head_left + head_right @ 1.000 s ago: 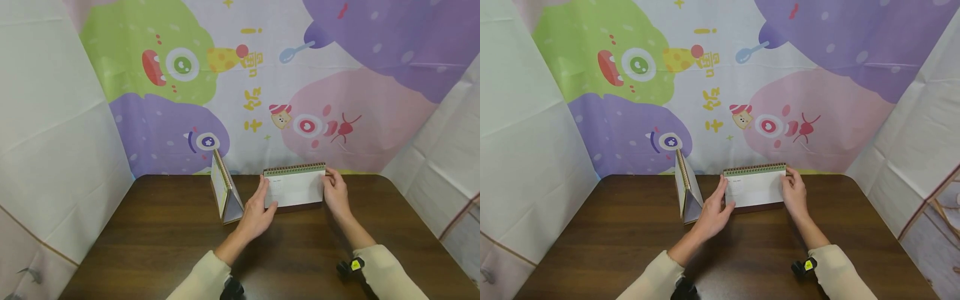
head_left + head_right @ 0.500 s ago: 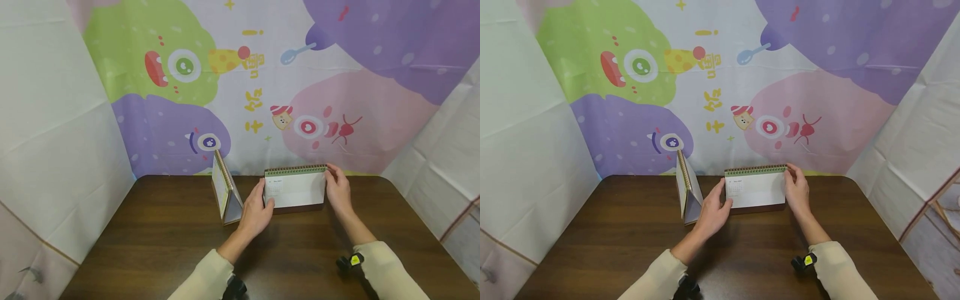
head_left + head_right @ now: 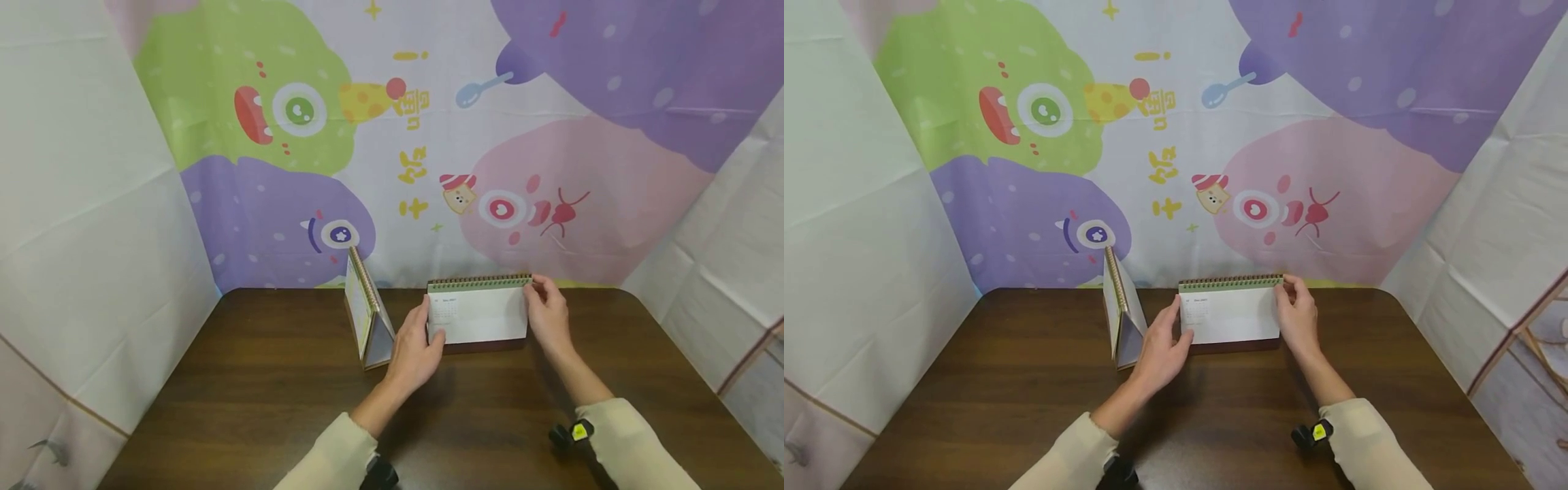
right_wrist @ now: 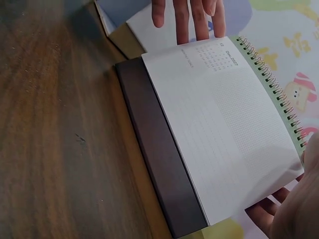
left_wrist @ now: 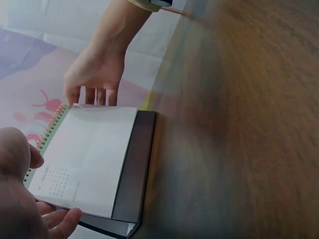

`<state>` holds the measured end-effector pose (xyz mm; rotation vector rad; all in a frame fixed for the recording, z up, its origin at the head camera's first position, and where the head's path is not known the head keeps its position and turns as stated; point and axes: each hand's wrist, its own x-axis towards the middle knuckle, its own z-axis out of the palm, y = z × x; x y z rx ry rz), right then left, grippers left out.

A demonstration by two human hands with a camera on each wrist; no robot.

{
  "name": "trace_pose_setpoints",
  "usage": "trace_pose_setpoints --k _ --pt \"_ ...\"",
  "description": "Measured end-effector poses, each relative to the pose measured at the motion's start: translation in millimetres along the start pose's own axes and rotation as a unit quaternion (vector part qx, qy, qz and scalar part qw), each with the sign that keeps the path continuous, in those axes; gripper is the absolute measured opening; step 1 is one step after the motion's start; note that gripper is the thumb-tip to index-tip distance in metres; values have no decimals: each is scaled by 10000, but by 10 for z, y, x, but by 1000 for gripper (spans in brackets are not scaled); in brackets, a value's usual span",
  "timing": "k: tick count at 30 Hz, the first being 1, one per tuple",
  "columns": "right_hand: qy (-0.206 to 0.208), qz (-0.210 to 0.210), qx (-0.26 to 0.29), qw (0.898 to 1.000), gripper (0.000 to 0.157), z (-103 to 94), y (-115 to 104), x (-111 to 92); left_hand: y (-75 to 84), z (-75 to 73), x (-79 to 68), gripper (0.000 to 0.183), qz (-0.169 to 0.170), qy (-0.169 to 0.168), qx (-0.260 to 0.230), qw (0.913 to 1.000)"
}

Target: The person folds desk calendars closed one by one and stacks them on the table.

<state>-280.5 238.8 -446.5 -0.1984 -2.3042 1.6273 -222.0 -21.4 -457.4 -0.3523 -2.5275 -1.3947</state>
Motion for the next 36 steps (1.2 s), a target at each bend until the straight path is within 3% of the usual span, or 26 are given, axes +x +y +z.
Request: trace_pose_setpoints --k 12,28,36 --pt "85 -113 -150 9998 45 26 -4 -103 -15 -34 -96 71 -105 231 76 9997" --pt "20 -116 -126 9999 46 12 25 -112 -72 -20 -69 72 -90 392 -36 9992" --pt "-297 -159 -380 9987 51 -98 58 -89 -106 -23 20 78 -112 64 -548 9984"
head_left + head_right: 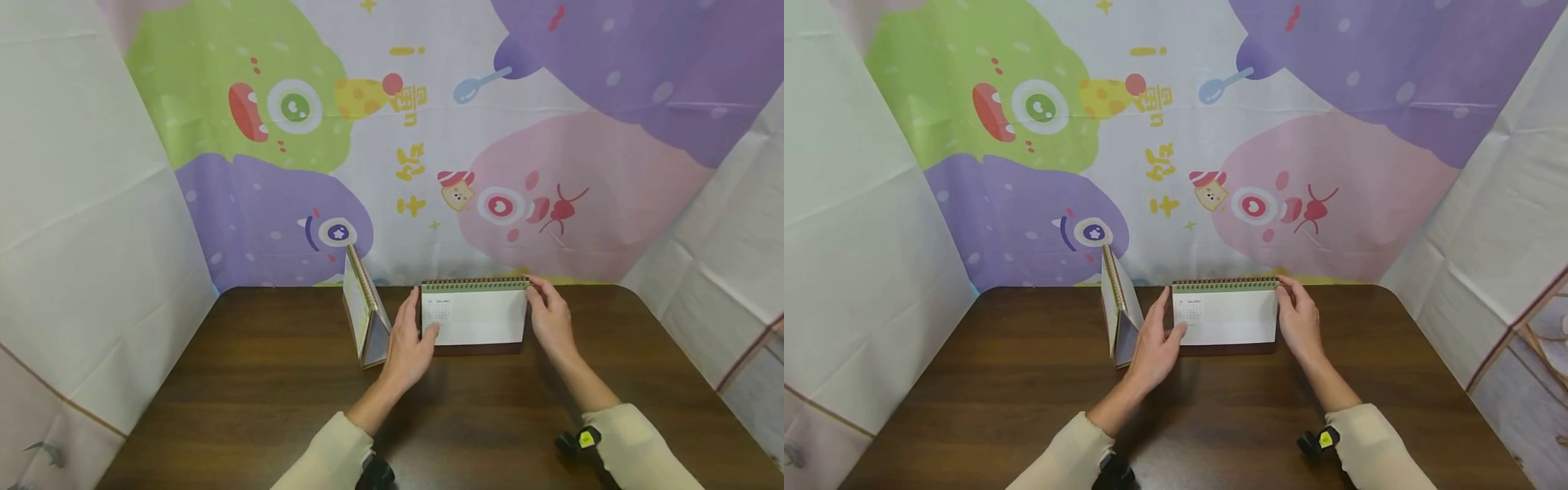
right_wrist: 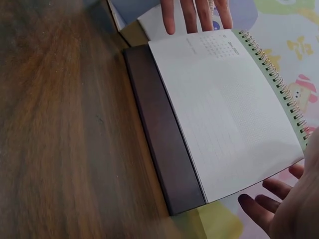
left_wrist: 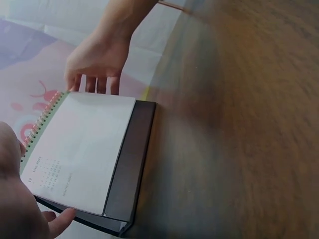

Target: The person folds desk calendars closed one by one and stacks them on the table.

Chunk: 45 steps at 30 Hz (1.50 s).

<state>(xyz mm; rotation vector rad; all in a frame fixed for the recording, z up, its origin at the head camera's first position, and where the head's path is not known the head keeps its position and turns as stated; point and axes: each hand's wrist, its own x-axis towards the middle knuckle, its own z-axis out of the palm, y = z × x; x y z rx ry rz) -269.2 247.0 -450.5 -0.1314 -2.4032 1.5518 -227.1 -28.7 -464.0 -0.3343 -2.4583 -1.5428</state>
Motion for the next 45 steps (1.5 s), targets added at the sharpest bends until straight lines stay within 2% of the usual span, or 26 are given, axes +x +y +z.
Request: trace_pose_setpoints --k 5,9,13,24,37,45 --pt "-197 -7 -100 9998 52 -10 11 2 8 -19 22 79 -243 -256 -181 9992" --pt "-146 -9 57 9999 49 -16 20 -8 6 -17 17 78 -232 -317 -166 9991" --pt "-185 70 258 9995 47 -33 32 -35 0 -10 1 78 -143 -317 -127 9993" --pt "-121 56 281 9995 42 -62 14 -127 8 -23 -69 75 -115 -245 -216 9994" --pt "-431 75 262 9987 45 -86 26 -258 -15 -107 -227 69 -20 43 -246 9997" --pt "-350 -68 210 9991 41 -98 1 -333 -38 -158 -281 64 279 322 233 9988"
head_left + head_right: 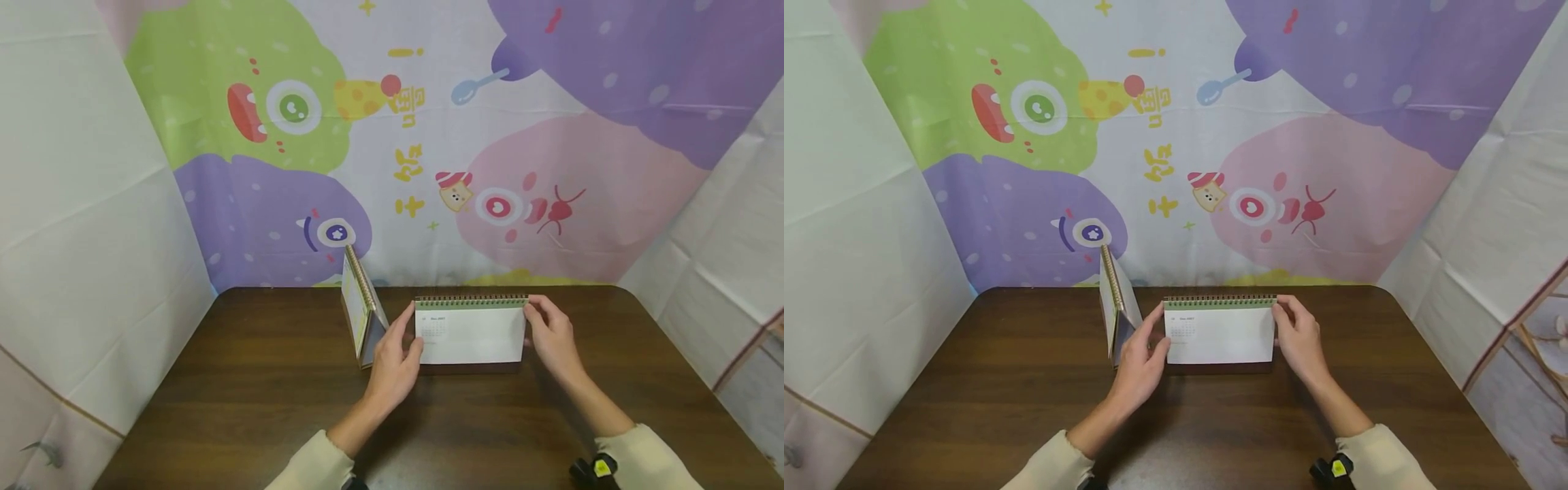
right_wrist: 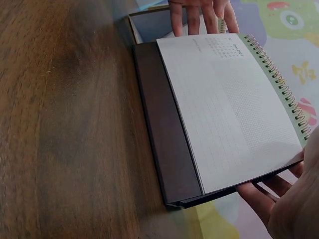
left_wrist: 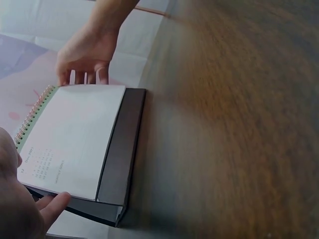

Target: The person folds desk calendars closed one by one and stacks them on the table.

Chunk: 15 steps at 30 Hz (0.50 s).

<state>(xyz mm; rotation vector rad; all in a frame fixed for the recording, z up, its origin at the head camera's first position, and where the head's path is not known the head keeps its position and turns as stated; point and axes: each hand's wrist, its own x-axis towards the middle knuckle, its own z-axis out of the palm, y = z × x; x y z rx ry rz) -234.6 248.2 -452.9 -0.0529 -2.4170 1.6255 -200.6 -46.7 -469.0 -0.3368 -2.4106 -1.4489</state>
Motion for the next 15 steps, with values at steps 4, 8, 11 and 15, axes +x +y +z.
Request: trace_pose_setpoints --k 4,8,11,15 --pt "18 -20 -40 10000 42 7 0 5 -7 -3 8 63 91 32 17 10000" --pt "87 -47 8 10000 41 16 -6 21 -1 -3 20 63 120 39 -68 9999" --pt "129 -42 56 9999 38 26 -11 30 9 -7 36 63 111 38 -61 9999" --pt "171 14 71 9998 33 31 -4 51 18 -16 53 63 101 -3 -5 9999"
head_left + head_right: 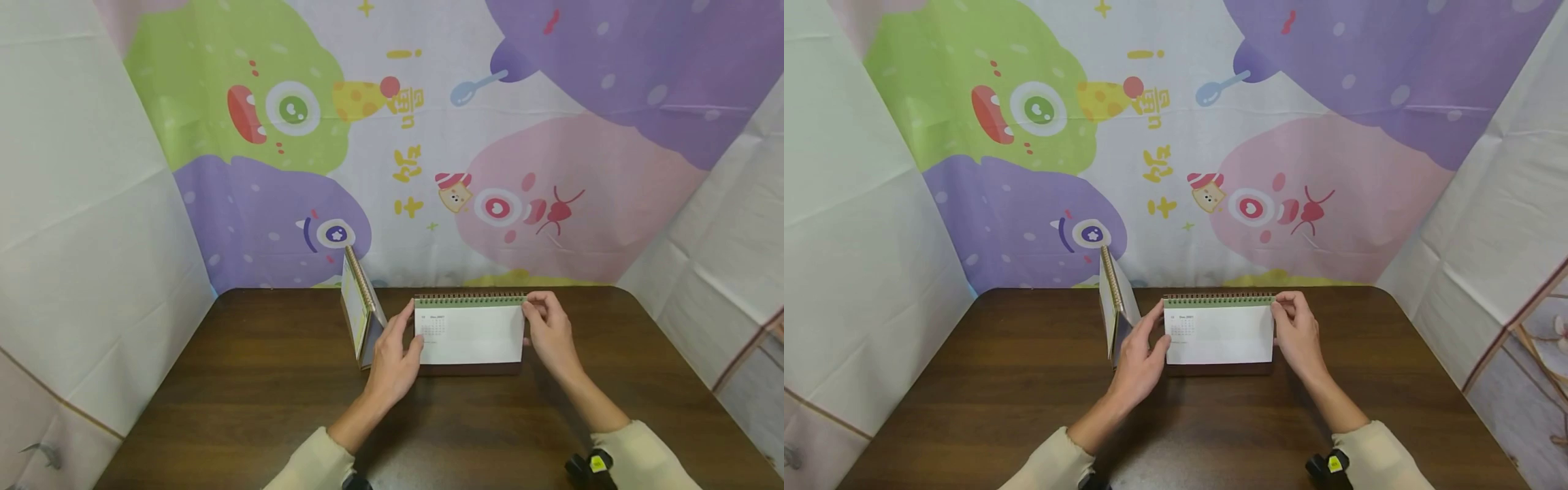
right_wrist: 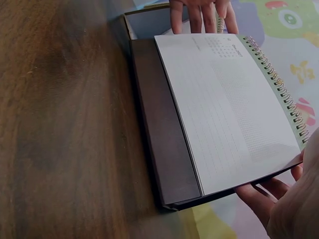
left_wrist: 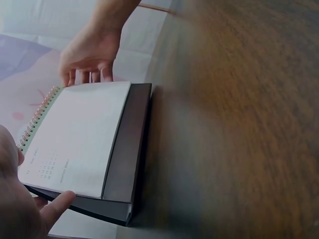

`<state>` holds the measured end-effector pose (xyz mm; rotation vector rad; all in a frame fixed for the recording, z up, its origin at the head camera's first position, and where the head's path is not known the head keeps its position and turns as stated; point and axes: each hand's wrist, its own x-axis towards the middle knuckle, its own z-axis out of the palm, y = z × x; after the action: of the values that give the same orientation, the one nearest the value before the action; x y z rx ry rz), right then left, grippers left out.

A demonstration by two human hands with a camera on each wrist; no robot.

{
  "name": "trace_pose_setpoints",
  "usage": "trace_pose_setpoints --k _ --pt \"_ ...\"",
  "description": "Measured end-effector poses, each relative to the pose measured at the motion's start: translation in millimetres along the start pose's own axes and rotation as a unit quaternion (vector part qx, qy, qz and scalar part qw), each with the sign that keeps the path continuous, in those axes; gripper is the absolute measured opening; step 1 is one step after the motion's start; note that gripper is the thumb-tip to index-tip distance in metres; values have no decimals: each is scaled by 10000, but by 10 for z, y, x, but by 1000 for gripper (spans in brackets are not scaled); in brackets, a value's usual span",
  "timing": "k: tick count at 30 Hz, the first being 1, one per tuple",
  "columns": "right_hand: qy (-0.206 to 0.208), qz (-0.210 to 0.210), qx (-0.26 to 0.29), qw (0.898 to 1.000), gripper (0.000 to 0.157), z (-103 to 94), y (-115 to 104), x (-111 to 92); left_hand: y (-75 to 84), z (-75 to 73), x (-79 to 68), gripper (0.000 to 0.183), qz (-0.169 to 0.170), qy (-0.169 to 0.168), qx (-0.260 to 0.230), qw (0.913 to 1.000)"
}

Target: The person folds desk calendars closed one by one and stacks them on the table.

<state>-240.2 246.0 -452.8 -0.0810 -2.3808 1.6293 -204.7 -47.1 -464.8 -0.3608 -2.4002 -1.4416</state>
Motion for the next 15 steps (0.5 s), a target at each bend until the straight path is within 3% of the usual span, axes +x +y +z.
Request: trace_pose_setpoints --k 15 --pt "-124 -31 -176 9998 30 11 -106 50 61 -52 35 62 -164 97 334 9993"
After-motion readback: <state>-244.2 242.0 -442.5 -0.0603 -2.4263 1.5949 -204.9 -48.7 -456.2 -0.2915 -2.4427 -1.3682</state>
